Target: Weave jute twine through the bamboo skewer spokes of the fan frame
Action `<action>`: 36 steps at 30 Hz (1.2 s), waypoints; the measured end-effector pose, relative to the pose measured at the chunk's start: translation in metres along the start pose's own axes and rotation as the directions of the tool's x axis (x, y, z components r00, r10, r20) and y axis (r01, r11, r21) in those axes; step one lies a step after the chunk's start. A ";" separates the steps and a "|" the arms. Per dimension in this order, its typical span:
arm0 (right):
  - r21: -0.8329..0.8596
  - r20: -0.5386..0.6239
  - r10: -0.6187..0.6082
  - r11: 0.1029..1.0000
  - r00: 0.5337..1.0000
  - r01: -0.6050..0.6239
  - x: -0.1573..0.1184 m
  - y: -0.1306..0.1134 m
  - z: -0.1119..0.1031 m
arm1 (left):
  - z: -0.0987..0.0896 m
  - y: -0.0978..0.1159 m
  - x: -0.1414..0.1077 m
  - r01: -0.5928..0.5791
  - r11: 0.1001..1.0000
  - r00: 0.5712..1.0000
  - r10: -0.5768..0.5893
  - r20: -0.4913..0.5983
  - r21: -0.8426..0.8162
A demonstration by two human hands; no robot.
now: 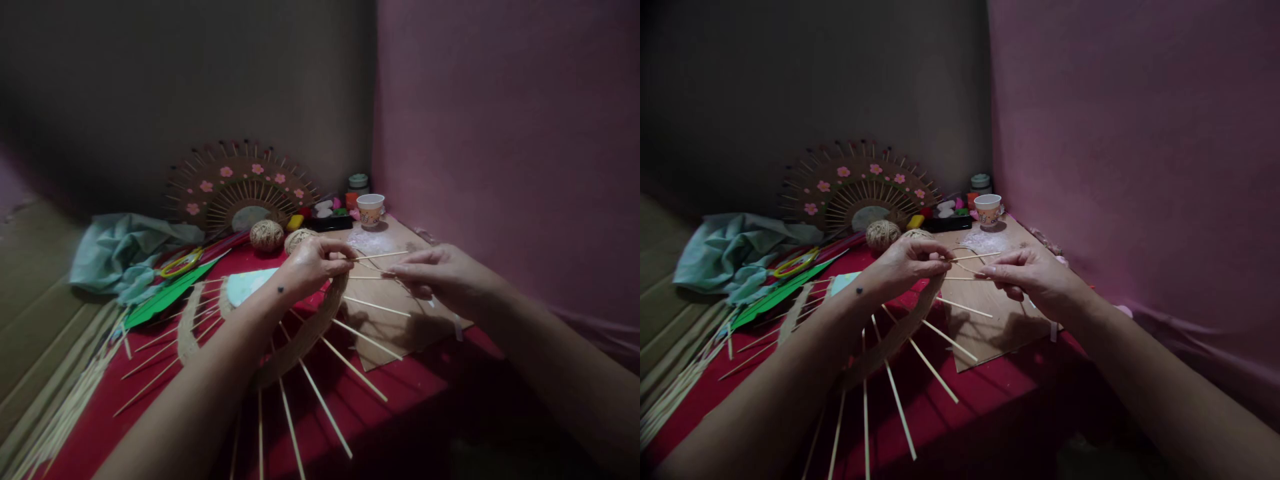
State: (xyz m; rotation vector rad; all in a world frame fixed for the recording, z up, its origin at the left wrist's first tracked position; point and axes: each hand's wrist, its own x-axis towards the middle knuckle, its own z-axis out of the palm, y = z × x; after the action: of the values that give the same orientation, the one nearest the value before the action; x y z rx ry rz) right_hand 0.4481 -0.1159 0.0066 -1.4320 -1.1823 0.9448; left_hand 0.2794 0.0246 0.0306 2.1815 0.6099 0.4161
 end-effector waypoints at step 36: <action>-0.567 -0.107 -0.653 0.660 0.750 0.494 -0.065 0.029 0.053 | 0.004 -0.015 0.006 -0.039 0.998 0.998 0.037 -0.046 -0.049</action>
State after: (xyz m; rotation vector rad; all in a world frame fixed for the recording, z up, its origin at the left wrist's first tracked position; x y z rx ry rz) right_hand 0.3884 -0.1678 -0.0333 -1.3752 -1.5852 -0.0674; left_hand 0.2818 0.0333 0.0168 2.1438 0.5773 0.4961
